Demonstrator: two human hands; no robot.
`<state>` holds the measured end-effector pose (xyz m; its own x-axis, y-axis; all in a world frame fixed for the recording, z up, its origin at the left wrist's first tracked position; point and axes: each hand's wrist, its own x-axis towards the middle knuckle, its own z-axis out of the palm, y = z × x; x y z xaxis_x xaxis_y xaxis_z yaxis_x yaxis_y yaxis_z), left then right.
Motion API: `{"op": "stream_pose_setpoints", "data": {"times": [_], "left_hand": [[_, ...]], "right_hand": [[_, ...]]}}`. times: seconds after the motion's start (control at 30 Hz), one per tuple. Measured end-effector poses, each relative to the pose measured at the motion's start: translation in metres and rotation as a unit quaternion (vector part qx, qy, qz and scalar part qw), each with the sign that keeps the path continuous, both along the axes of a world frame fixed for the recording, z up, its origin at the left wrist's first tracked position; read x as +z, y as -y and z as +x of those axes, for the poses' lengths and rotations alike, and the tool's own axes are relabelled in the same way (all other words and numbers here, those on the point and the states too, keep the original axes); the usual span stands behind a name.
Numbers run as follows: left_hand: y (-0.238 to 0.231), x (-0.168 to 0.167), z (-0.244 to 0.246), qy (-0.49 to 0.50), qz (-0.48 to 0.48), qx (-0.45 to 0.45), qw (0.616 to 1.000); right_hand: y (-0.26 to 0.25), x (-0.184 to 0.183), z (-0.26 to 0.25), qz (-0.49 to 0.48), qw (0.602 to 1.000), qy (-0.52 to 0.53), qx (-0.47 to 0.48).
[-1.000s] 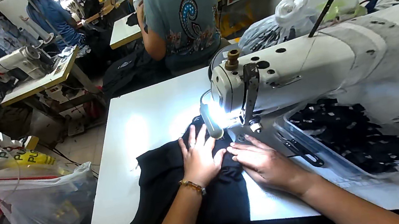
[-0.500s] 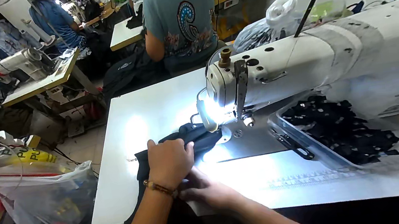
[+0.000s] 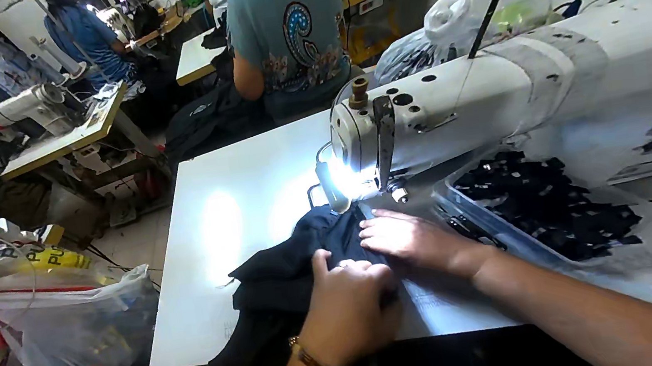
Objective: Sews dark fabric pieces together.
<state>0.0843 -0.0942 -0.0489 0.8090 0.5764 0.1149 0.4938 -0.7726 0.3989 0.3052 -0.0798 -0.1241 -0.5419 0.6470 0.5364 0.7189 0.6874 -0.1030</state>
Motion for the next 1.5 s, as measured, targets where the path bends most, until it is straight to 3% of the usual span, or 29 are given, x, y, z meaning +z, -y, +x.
{"op": "stream_pose_setpoints", "data": {"times": [0.1,0.17,0.3,0.4,1.5], "left_hand": [[-0.007,-0.018,0.008,0.095,-0.044,0.000,0.994],[-0.016,-0.033,0.017,0.138,-0.032,0.058,0.988],[-0.022,-0.061,0.025,-0.053,0.013,0.192,0.980],[-0.017,-0.071,0.027,-0.102,0.034,0.231,0.967],[-0.076,-0.054,0.029,-0.109,-0.029,0.214,0.970]], "right_hand": [[0.015,-0.001,0.000,0.020,0.999,0.014,0.028],[0.032,-0.007,-0.004,0.030,0.999,-0.002,0.031],[0.062,-0.021,-0.001,0.017,1.000,-0.013,0.008],[0.074,-0.030,0.005,0.002,0.999,-0.030,-0.016],[0.029,-0.028,-0.011,-0.021,0.992,-0.080,-0.096]]}}
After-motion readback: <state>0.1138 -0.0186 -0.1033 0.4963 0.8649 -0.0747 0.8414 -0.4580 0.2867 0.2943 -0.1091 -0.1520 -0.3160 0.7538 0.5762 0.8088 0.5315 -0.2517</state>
